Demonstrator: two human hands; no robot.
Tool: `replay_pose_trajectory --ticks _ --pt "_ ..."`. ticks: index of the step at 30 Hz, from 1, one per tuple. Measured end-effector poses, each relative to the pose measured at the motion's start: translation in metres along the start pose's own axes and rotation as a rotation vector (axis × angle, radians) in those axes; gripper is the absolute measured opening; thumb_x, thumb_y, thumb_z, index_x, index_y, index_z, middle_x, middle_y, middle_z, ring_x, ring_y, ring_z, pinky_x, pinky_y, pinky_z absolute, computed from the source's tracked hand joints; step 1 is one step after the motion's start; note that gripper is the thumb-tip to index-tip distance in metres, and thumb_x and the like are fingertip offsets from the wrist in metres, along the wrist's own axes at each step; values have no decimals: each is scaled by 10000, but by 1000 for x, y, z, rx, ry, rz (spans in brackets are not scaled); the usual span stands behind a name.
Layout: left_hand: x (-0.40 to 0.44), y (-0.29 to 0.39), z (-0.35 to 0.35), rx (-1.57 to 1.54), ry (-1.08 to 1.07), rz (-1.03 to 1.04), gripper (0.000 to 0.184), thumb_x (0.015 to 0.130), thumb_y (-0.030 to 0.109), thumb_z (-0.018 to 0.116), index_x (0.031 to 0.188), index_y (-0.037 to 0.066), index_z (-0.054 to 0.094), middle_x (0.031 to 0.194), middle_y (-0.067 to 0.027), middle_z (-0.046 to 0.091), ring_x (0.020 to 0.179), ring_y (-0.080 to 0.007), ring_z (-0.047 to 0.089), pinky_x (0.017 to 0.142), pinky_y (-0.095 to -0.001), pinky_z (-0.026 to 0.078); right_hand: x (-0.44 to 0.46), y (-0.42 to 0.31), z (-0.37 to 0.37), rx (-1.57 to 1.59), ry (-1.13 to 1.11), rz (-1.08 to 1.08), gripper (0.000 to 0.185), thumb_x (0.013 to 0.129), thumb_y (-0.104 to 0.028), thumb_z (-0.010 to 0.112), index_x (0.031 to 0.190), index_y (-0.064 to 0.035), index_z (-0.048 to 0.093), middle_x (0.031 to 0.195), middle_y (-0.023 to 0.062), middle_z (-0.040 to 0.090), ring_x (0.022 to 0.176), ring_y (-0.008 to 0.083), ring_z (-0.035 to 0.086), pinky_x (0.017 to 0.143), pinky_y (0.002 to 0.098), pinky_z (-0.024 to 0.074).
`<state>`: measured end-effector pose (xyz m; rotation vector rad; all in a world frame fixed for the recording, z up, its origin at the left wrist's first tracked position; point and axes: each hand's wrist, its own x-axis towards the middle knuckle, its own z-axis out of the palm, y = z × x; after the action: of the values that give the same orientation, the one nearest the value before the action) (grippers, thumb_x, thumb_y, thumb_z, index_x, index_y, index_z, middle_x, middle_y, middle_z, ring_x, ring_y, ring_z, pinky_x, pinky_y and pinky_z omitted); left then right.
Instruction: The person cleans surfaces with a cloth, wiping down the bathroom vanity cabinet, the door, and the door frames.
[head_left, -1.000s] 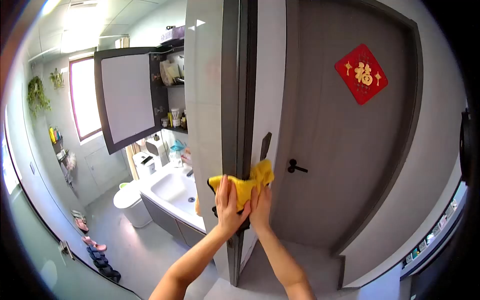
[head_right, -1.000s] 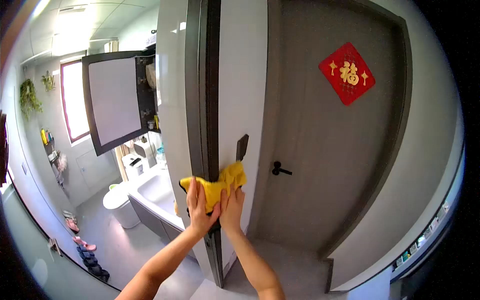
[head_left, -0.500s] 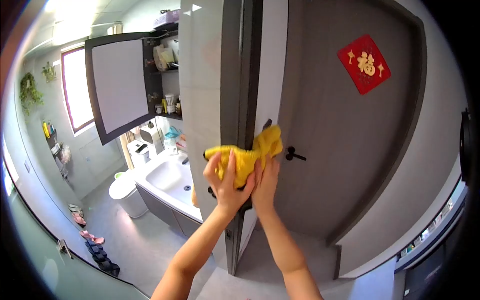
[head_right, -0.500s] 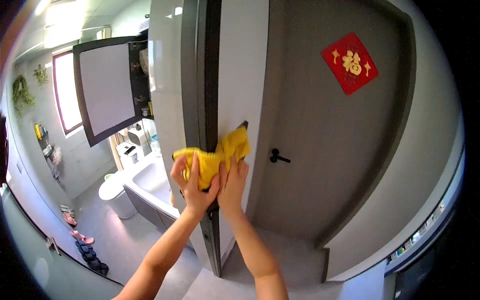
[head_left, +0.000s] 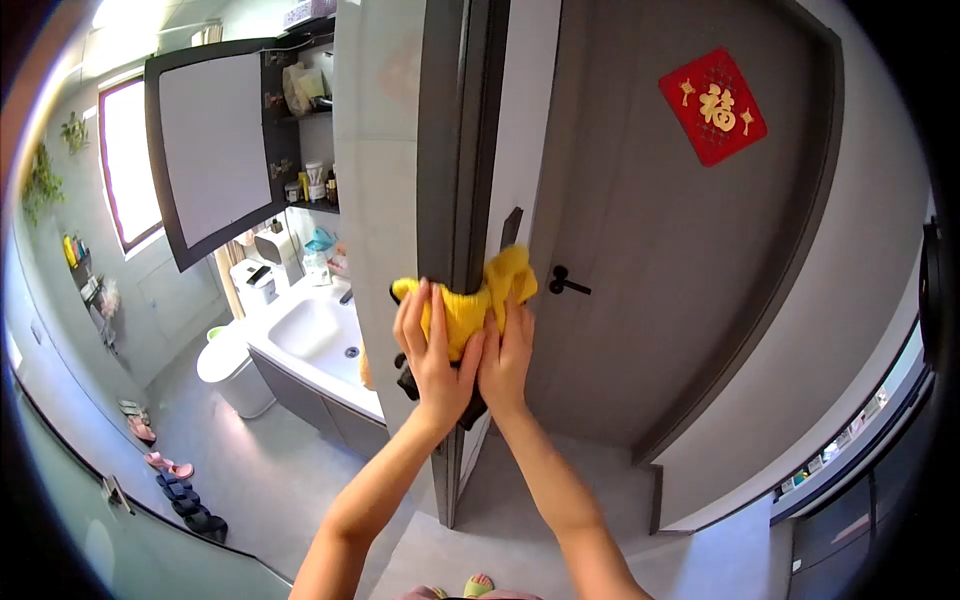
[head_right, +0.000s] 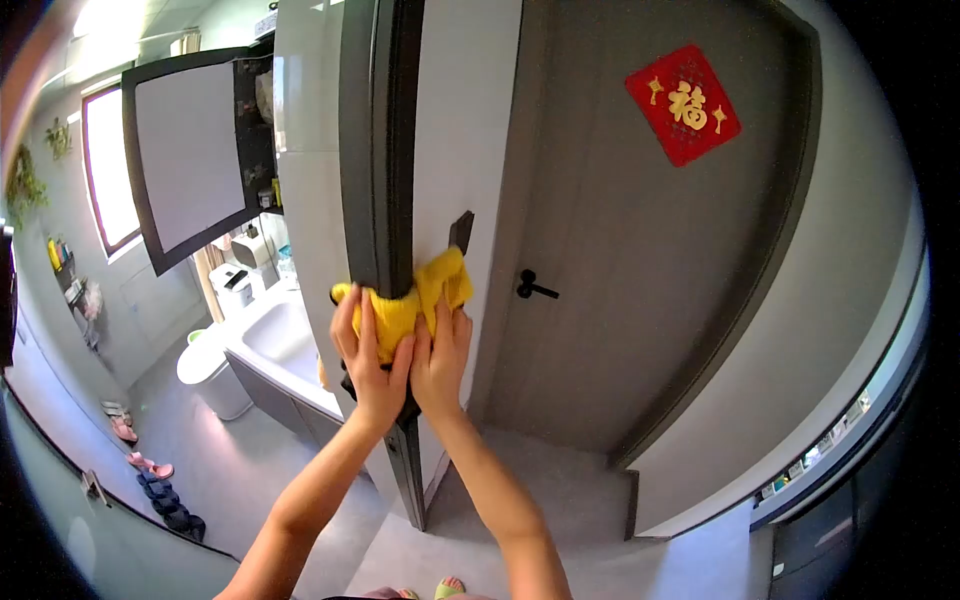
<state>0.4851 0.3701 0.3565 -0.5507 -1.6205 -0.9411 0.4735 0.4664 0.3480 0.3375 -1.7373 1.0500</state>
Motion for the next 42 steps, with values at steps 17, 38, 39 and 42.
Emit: replay_pose_trajectory --ticks 17,38,39,42 --pt "-230 -34 -12 -14 -265 -445 700 895 47 688 1513 30 359 1596 -283 180 1455 -474 258 1154 -494 317 -209 75 -8 -80 -272 461 483 1024 -208 492 1454 -3 414 1282 265 489 1164 429 502 1007 493 399" --pt "-299 -40 -19 3 -266 -688 735 795 -29 737 1460 6 426 1424 -218 425 1285 -396 463 1073 -438 406 -267 134 -5 40 -397 615 536 1000 -199 515 1503 -101 360 1448 239 456 1314 407 479 1074 442 414" --pt "-291 -34 -16 -34 -217 -705 674 803 -53 720 1428 9 476 1361 -206 471 1256 -386 486 1055 -433 423 -245 127 -7 48 -376 593 536 1000 -199 515 1503 -101 360 1448 239 456 1314 407 479 1074 442 414" --pt "-212 13 6 -82 -117 -448 385 842 -61 677 1218 17 654 1130 -151 591 1080 -344 580 969 -411 473 -148 91 -24 -37 -406 418 646 982 -195 551 1559 -130 268 1439 245 464 1271 423 517 1061 452 429"
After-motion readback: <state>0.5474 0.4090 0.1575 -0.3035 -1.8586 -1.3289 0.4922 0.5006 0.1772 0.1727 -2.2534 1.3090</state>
